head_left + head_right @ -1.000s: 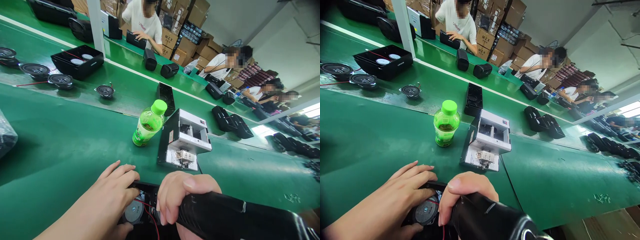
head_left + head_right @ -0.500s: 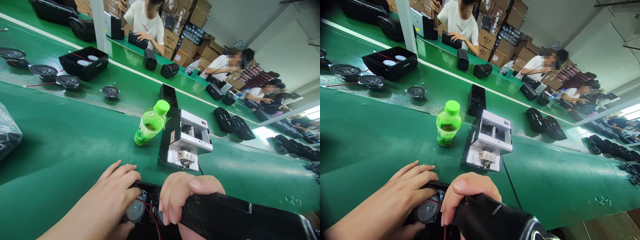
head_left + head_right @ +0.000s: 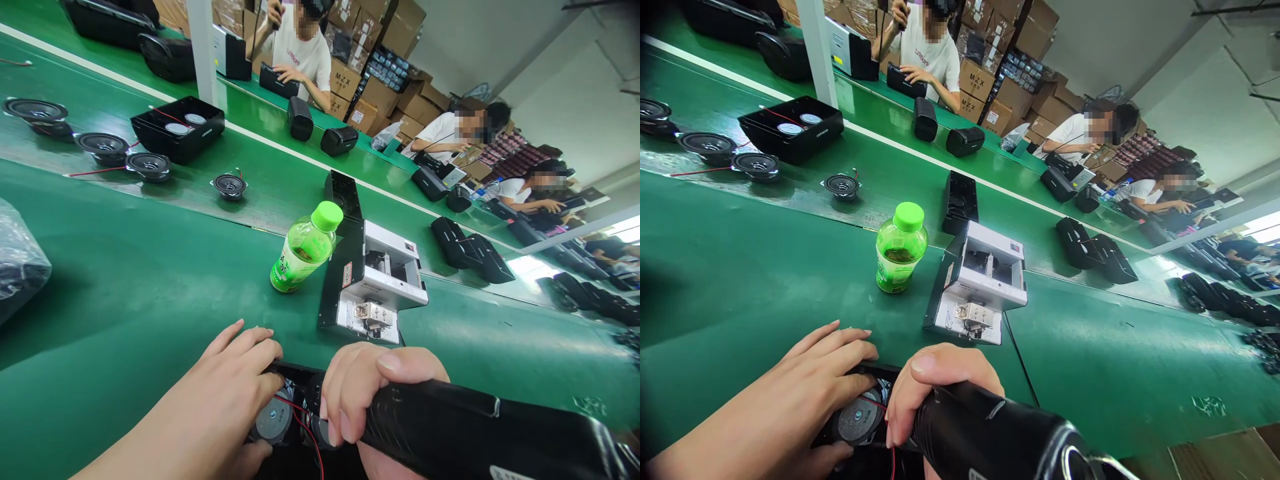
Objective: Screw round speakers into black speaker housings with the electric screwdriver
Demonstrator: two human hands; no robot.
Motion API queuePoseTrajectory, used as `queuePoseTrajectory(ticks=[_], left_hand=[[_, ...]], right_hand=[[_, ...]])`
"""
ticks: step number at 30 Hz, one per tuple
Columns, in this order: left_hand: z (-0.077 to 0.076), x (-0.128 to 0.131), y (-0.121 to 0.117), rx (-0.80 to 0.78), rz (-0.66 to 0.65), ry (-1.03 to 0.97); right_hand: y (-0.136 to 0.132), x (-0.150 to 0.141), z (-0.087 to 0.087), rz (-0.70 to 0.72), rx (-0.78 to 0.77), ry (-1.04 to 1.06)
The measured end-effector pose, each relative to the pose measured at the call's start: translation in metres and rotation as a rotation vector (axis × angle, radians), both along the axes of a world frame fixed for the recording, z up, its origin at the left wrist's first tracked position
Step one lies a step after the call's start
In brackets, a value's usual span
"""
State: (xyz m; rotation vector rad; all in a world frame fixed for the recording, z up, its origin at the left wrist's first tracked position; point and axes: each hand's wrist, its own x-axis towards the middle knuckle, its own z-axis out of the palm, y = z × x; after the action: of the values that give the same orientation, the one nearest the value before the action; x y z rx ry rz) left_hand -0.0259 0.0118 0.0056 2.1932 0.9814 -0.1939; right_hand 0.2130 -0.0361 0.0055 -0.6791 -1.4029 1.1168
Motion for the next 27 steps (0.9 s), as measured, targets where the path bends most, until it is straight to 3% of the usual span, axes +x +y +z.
queuePoseTrajectory(ticks=[3, 5, 10, 16, 19, 23, 27], left_hand=[[0.003, 0.000, 0.000, 0.012, -0.002, -0.017], [0.006, 0.000, 0.000, 0.010, -0.005, -0.016], [0.015, 0.004, 0.004, -0.017, -0.015, 0.066], [0.017, 0.004, 0.005, -0.024, -0.018, 0.071], [0.017, 0.004, 0.004, -0.031, -0.008, 0.063], [0.015, 0.003, 0.003, -0.025, 0.007, 0.030], [0.010, -0.001, 0.004, 0.004, 0.030, -0.035]], right_hand=[[0.001, -0.012, -0.010, -0.177, 0.161, 0.174], [0.000, -0.021, -0.015, -0.219, 0.159, 0.232], [-0.004, -0.015, -0.006, -0.113, 0.014, 0.130], [0.006, -0.026, -0.014, -0.161, 0.200, 0.238], [0.008, -0.034, -0.018, -0.165, 0.214, 0.265], [0.007, -0.025, -0.006, -0.136, 0.190, 0.160], [0.007, -0.007, 0.013, 0.084, 0.007, -0.001]])
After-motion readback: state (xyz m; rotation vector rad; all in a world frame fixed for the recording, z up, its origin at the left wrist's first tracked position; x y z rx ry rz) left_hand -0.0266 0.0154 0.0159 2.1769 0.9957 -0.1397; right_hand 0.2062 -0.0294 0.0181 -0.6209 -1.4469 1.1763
